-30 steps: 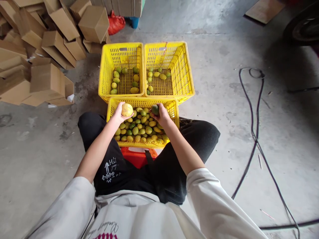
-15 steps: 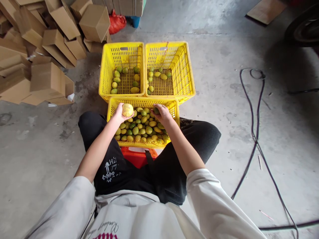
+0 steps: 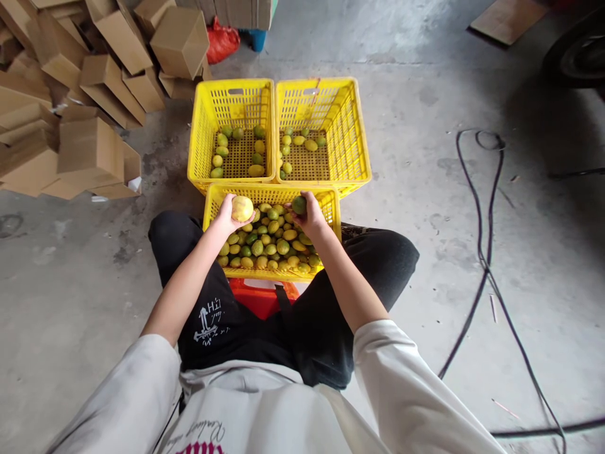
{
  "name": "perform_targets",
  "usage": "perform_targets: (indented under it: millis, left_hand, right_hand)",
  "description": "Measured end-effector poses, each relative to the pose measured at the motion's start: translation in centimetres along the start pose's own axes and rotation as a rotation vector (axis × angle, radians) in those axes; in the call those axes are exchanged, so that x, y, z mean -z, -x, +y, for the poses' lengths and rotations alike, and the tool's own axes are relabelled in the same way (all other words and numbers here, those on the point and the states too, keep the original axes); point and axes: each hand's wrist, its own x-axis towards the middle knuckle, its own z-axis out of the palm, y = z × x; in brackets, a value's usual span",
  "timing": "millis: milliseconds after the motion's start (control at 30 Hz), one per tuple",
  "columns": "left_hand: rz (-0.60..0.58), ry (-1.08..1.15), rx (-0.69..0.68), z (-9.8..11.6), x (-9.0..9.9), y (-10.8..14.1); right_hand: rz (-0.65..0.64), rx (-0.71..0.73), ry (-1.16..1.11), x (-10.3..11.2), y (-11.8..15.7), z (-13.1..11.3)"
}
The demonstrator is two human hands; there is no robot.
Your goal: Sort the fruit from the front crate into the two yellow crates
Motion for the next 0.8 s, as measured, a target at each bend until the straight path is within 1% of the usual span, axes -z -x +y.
perform_targets:
  millis: [100, 200, 300, 367, 433, 567, 633, 700, 800]
  left_hand:
    - [-0.037, -0.043, -0.053, -0.2, 0.0, -0.1]
    - [-0.077, -0.141, -0.122, -0.4, 0.1, -0.3]
    - [-0.036, -0.233, -0.16, -0.4, 0.3, -0.5]
    - [0.0, -0.242, -0.149, -0.3, 0.5, -0.5]
    - [0.013, -0.193, -0.114, -0.1, 0.6, -0.5]
    - [-0.009, -0.076, 0.001, 0.1, 0.5, -0.6]
    - [-0.02, -0.04, 0.033, 0.0, 0.4, -0.7]
    - [-0.03, -0.006, 0.037, 0.0, 0.4, -0.7]
    - [-0.042, 0.018, 0.017, 0.0, 0.3, -0.7]
  right_hand:
    - [0.051, -0.099, -0.101, -0.2, 0.1, -0.1]
    - [0.077, -0.046, -0.126, -0.5, 0.4, -0.1]
    - [0.062, -0.007, -0.065, -0.5, 0.9, -0.2]
    - [0.057, -0.016, -0.036, -0.5, 1.1, -0.2]
    - [0.057, -0.032, -0.033, -0.5, 1.1, -0.2]
    - [0.073, -0.05, -0.042, -0.4, 0.7, -0.3]
    - [0.073, -0.06, -0.073, -0.3, 0.3, -0.3]
    - [0.096, -0.074, -0.119, -0.3, -0.1, -0.2]
    - [0.172, -0.07, -0.156, -0.3, -0.6, 0.1]
